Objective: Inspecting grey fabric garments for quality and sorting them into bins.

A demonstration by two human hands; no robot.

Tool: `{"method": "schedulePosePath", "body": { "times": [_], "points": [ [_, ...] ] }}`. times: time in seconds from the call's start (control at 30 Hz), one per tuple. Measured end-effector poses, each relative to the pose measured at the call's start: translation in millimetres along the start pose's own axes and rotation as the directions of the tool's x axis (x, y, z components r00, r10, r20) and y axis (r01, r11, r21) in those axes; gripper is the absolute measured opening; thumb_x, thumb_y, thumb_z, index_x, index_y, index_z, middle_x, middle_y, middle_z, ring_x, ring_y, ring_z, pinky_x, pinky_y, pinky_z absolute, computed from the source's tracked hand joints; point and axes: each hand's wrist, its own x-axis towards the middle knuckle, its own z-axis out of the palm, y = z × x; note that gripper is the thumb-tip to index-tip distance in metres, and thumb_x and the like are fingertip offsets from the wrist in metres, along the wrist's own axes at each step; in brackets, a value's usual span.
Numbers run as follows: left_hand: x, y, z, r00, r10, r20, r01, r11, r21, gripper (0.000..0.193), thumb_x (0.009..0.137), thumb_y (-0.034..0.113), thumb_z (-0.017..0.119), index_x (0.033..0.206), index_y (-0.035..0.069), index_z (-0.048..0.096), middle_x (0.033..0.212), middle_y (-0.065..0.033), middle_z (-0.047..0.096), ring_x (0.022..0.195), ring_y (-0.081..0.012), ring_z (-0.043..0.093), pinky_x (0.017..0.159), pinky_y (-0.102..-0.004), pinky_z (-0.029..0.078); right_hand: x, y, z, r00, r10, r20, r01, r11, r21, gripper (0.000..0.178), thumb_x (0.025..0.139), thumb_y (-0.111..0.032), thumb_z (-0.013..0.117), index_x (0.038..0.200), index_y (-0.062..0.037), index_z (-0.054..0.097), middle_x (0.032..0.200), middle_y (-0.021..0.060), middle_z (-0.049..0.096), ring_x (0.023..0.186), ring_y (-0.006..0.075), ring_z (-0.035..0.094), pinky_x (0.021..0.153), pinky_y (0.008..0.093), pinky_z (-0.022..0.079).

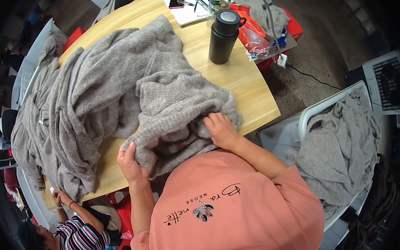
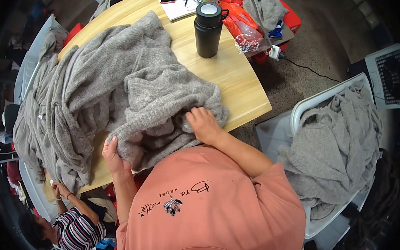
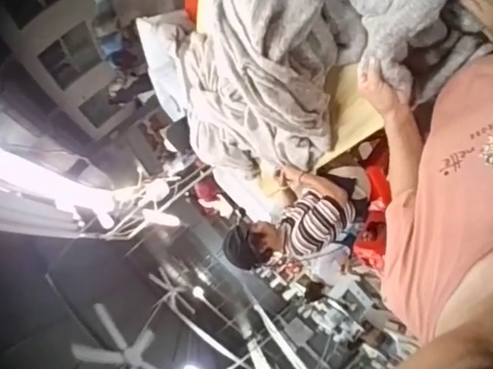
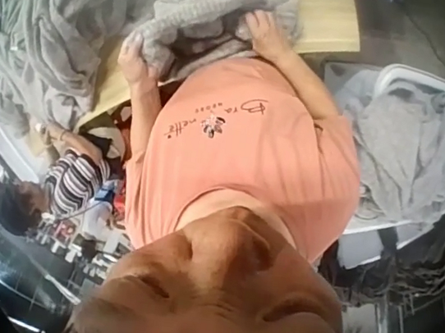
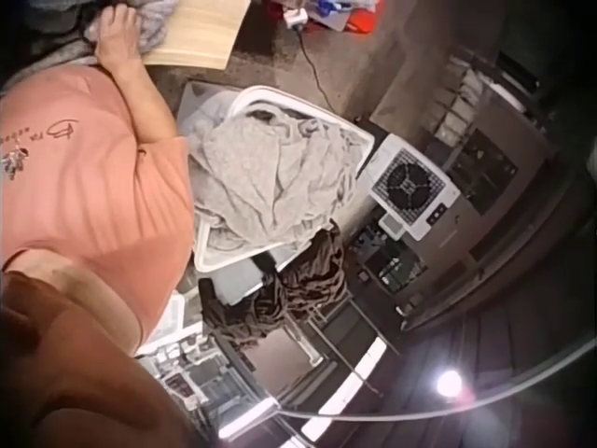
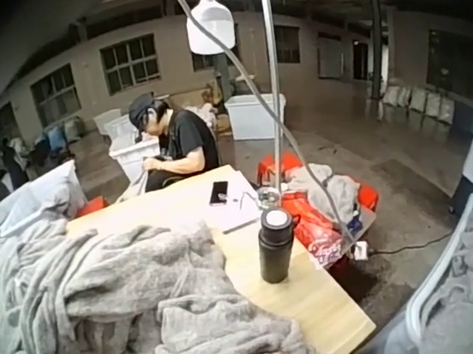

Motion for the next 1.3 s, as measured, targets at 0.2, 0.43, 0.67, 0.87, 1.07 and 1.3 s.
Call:
{"method": "schedulePosePath", "body": {
  "times": [0.2, 0.43, 0.67, 0.87, 1.07, 1.3],
  "points": [
    [1.8, -7.3, -10.9, 1.0, -0.008, 0.014, 0.008, 1.0, -0.007, 0.019, 0.082, 0.001, 0.044, 0.098, -0.005, 0.052, 0.094, -0.0154, 0.06, 0.084, -0.0246, 0.06, 0.078, -0.0363, 0.049, -14.7, 15.8, -11.0, 0.935, 0.265, -0.236, -0.081, 0.806, 0.587, 0.04, 0.063, 0.011, 0.04, 0.099, 0.0005, 0.053, 0.089, 0.0158, 0.059, 0.083, 0.0312, 0.059, 0.074, 0.0324, 0.048],
    [5.5, -8.9, -10.7, 1.0, -0.001, 0.03, 0.002, 1.0, -0.027, 0.018, 0.082, 0.001, 0.046, 0.098, -0.004, 0.053, 0.094, -0.015, 0.06, 0.085, -0.0242, 0.06, 0.079, -0.036, 0.049, -4.0, 17.9, -46.6, 0.969, 0.247, -0.019, -0.223, 0.902, 0.37, 0.045, 0.063, 0.006, 0.047, 0.103, -0.0111, 0.06, 0.083, 0.01, 0.06, 0.074, 0.0263, 0.059, 0.065, 0.0324, 0.049],
    [-1.0, -12.5, -0.4, 0.999, -0.037, 0.007, 0.037, 0.999, -0.032, 0.01, 0.082, 0.001, 0.05, 0.09, -0.002, 0.056, 0.085, -0.0106, 0.062, 0.073, -0.0157, 0.06, 0.069, -0.0283, 0.048, -2.4, 4.9, -40.7, 0.992, -0.103, 0.074, 0.067, 0.92, 0.387, 0.04, 0.061, -0.003, 0.062, 0.099, -0.0132, 0.063, 0.072, 0.0049, 0.056, 0.063, 0.0242, 0.055, 0.055, 0.0332, 0.044],
    [-15.5, -10.2, 18.4, 0.969, -0.121, 0.218, 0.108, 0.992, 0.068, 0.009, 0.08, 0.003, 0.057, 0.089, 0.0, 0.059, 0.075, -0.0022, 0.061, 0.064, -0.0075, 0.054, 0.06, -0.0211, 0.044, 34.8, -26.8, -80.6, 0.856, -0.362, -0.369, 0.454, 0.868, 0.2, 0.028, 0.063, -0.003, 0.06, 0.09, -0.0091, 0.062, 0.076, 0.0055, 0.057, 0.065, 0.0219, 0.056, 0.055, 0.0319, 0.043],
    [-25.5, -2.4, 47.2, 0.912, -0.073, 0.403, 0.003, 0.985, 0.172, 0.006, 0.077, 0.0, 0.058, 0.082, -0.003, 0.063, 0.079, 0.0002, 0.056, 0.07, -0.0054, 0.048, 0.062, -0.0193, 0.038, 60.0, -68.9, -78.2, 0.708, -0.493, -0.505, 0.682, 0.661, 0.311, 0.022, 0.064, -0.002, 0.057, 0.086, -0.0001, 0.059, 0.081, 0.007, 0.055, 0.064, 0.0191, 0.054, 0.054, 0.0296, 0.042],
    [-26.4, -4.2, 35.1, 0.903, -0.18, 0.389, 0.107, 0.973, 0.203, 0.009, 0.077, 0.0, 0.059, 0.084, -0.002, 0.064, 0.081, -0.0026, 0.061, 0.073, -0.0072, 0.052, 0.067, -0.0209, 0.041, 64.0, -68.7, -53.4, 0.659, -0.554, -0.508, 0.711, 0.68, 0.179, 0.02, 0.065, -0.006, 0.055, 0.084, 0.0001, 0.057, 0.081, 0.0077, 0.054, 0.063, 0.0181, 0.053, 0.053, 0.0284, 0.042]
  ]
}}
